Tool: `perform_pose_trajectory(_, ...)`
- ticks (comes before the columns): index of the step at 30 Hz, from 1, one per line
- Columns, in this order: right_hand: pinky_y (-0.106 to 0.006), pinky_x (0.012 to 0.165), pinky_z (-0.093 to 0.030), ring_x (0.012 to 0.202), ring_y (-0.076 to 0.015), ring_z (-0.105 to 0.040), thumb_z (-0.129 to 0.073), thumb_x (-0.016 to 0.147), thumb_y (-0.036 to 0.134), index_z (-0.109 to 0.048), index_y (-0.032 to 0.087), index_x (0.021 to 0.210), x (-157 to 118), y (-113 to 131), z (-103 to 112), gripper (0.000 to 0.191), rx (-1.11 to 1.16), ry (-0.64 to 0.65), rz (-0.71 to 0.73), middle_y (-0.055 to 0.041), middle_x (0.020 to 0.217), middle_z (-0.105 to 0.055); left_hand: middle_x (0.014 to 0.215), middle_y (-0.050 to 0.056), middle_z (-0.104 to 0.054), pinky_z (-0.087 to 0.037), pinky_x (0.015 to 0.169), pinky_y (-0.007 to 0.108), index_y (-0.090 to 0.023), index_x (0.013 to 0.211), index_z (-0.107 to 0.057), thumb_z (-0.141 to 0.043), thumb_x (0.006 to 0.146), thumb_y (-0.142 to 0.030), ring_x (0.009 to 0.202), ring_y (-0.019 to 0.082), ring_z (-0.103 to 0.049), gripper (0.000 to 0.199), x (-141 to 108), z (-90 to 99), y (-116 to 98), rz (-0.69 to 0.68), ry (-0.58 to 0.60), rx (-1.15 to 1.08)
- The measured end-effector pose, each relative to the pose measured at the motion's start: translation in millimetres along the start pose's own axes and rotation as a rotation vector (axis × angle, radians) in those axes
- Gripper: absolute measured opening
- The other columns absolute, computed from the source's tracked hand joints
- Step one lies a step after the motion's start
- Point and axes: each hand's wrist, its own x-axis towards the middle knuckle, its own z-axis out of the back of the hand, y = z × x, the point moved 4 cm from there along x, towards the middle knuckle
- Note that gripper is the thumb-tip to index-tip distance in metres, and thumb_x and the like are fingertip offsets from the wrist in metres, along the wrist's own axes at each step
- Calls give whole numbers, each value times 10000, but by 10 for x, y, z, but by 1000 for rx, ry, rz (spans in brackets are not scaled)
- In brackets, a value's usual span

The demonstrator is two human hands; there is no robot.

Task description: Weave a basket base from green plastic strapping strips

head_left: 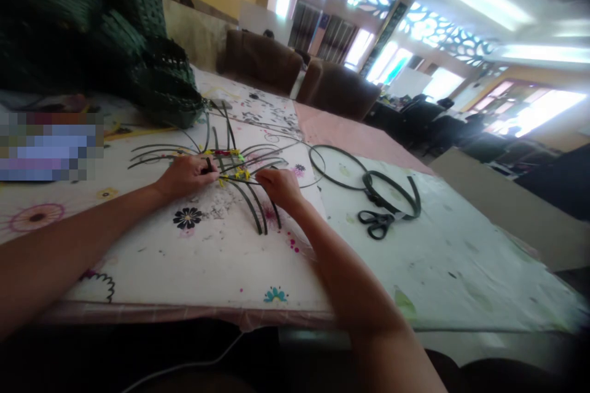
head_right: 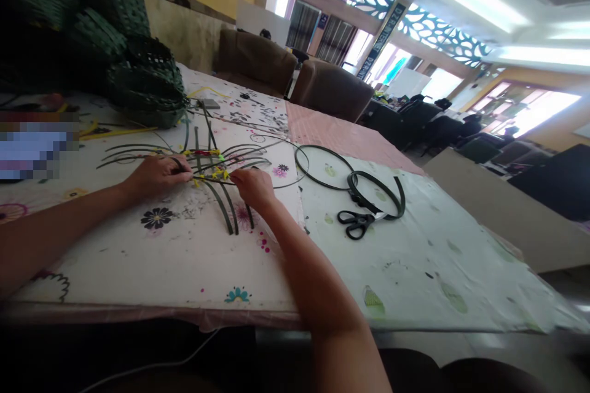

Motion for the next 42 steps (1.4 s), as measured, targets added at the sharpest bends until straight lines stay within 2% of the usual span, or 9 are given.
perform_pose_trajectory(3,-284,646,-294,774,-168,-624,-516,1040,281,-794,266,1011,-45,153,-11,280,-72,47,104,-21,881,-761,920,41,-755,-483,788,272,-196,779,-687,-561,849,-465,843,207,-684,305,-23,-45,-51,-69,4,-3)
perform_pose_trajectory(6,-297,619,-249,786,-159,-584,-538,1036,247,-789,257,937,-72,221,-2,270,-114,33,245,-30,908,-724,901,39,-743,-493,815,277,-198,789,-688,-564,865,-440,840,200,-679,282,-53,-63,-132,-120,14,-44)
perform_pose_trajectory(9,-287,661,-296,838,-164,-587,-586,1037,295,-795,256,1035,-75,239,12,212,-79,29,341,-39,926,-707,885,46,-724,-490,775,266,-190,793,-686,-560,891,-408,837,192,-663,270,-78,-62,-228,-162,47,-100)
perform_pose_trajectory(15,-274,681,-328,858,-153,-623,-634,1001,237,-763,254,1226,-106,301,3,261,-22,152,444,-32,979,-745,824,39,-677,-455,685,255,-186,779,-683,-560,895,-393,759,169,-624,267,-95,-100,-344,-253,144,-115)
perform_pose_trajectory(22,-288,640,-292,827,-142,-615,-605,1008,234,-778,282,1198,-128,346,-17,262,-52,209,478,-20,981,-759,847,38,-710,-469,767,279,-191,794,-695,-565,895,-411,805,186,-641,275,-105,-161,-313,-176,86,-119)
perform_pose_trajectory(26,-285,655,-298,823,-140,-620,-549,1046,251,-791,250,1152,-123,368,-45,264,-30,243,461,-34,982,-769,856,39,-710,-436,705,261,-186,829,-719,-551,921,-415,769,170,-627,298,-94,-172,-316,-213,144,-68)
perform_pose_trajectory(32,-267,699,-325,836,-148,-621,-591,999,221,-797,227,1066,-111,358,-53,217,113,272,362,-43,1019,-782,884,42,-709,-419,729,254,-178,859,-722,-546,954,-422,797,169,-636,315,-58,-191,-237,-276,216,-6)
perform_pose_trajectory(37,-282,654,-271,694,-130,-490,-638,942,238,-785,203,913,-128,391,20,154,107,300,263,-17,813,-705,888,40,-718,-412,725,255,-187,859,-723,-566,945,-407,791,170,-634,284,-52,-217,-204,-314,260,-4)
perform_pose_trajectory(42,-283,625,-261,606,-97,-344,-593,857,120,-654,169,642,-171,460,72,228,237,438,297,41,624,-512,879,41,-713,-404,713,258,-188,822,-714,-577,938,-398,782,169,-625,277,-48,-220,-200,-302,259,5)
